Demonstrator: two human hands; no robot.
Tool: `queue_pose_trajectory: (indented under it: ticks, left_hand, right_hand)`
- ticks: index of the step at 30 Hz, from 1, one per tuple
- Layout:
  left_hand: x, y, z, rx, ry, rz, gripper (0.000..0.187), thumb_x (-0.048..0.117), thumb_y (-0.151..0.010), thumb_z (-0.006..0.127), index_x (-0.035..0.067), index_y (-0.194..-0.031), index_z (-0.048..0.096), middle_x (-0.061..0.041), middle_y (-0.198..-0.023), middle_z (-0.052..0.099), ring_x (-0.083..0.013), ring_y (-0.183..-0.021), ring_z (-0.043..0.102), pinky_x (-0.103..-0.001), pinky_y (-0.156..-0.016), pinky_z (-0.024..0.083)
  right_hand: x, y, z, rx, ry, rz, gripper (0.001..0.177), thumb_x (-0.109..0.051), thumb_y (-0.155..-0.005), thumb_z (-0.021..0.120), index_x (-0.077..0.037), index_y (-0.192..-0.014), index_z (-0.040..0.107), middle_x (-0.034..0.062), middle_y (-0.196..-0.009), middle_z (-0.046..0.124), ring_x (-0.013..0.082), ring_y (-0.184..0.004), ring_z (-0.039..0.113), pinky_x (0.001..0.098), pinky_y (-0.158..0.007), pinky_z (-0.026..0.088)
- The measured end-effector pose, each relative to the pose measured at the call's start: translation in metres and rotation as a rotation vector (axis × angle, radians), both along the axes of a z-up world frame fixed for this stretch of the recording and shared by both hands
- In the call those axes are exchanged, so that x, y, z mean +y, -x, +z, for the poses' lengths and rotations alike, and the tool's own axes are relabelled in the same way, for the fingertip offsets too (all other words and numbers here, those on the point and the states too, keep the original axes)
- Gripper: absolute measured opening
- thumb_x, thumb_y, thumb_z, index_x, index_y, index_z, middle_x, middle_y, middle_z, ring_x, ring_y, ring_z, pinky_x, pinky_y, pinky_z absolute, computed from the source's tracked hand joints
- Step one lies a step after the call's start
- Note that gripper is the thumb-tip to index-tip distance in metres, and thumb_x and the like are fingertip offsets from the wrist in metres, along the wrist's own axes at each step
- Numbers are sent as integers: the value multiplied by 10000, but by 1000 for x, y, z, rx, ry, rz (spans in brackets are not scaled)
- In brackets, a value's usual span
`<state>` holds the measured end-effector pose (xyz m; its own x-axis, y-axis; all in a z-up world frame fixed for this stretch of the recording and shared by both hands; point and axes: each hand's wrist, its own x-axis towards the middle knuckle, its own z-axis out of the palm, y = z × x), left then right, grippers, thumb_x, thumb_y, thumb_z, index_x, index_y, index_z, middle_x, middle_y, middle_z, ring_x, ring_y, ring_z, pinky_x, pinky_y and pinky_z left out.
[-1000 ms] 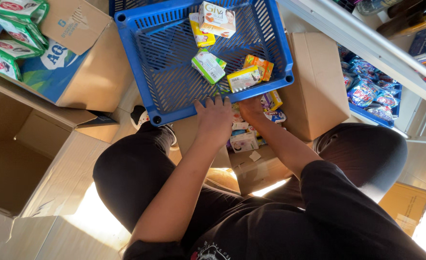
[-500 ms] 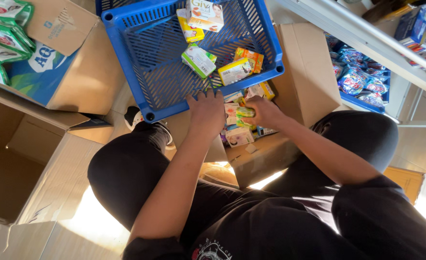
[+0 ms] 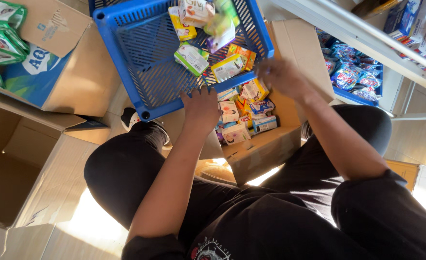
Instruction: The person sits on the floor and transfers small snack packets from a cardboard box into a blue plastic basket. They arrange the packets neatly in rows within the basket and then place the filled basket onto a nearby shelf.
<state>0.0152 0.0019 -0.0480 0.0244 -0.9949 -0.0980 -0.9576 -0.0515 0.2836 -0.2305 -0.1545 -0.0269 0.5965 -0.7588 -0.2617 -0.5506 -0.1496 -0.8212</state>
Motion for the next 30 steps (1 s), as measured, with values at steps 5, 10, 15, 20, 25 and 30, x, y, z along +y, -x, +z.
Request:
queue_pose_trajectory:
  ticks: [5,10,15,20,25,30]
  left_hand:
    - [-4,0,6,44,-85,6,700,422,-817,782,26,-1353,568,-183,-1327,603,-386,-1237,545,-695,-1048,314]
    - [-1,1,10,9,-51,5,661,401,-823,782,41,-1340,583,-172,-1332,609,-369,-1217,560,-690,-1054,323]
    - [-4,2,15,26,-27,21,703,438,-773,801,35,-1310,592,-185,-1314,613,-379,-1182,570,-681,-1036,325]
    - [-7,5,25,20,-119,18,652,445,-831,784,37,-1305,601,-174,-1265,640,-388,-1217,567,-667,-1087,314]
    - [-6,3,24,36,-114,16,691,452,-817,788,28,-1323,585,-186,-1278,622,-398,-1213,559,-676,-1068,302]
    - [-4,5,19,-2,-80,12,703,455,-798,793,36,-1321,580,-181,-1321,598,-384,-1210,560,-670,-1072,301]
  right_hand:
    - [18,22,-119,854,272,215,826,-508,-769,807,-138,-1444,508,203,-1445,517,381,-1252,567,546,-935,518]
    - [5,13,-196,798,420,-37,1115,-438,-684,899,-125,-1588,324,235,-1581,275,449,-1397,376,543,-1002,487]
    - [-17,-2,-230,992,411,55,914,-304,-684,902,-150,-1480,479,223,-1502,425,437,-1330,464,497,-987,529]
    - [-20,-12,-236,1065,554,222,670,-184,-766,829,-139,-1398,610,224,-1408,554,428,-1210,597,493,-928,566]
    - [17,4,-185,772,517,239,595,-149,-656,846,-166,-1223,665,224,-1395,563,359,-1169,627,470,-881,558]
    - [19,18,-66,142,-448,66,551,-148,-716,830,-110,-1243,671,118,-1190,667,230,-1054,642,366,-855,542]
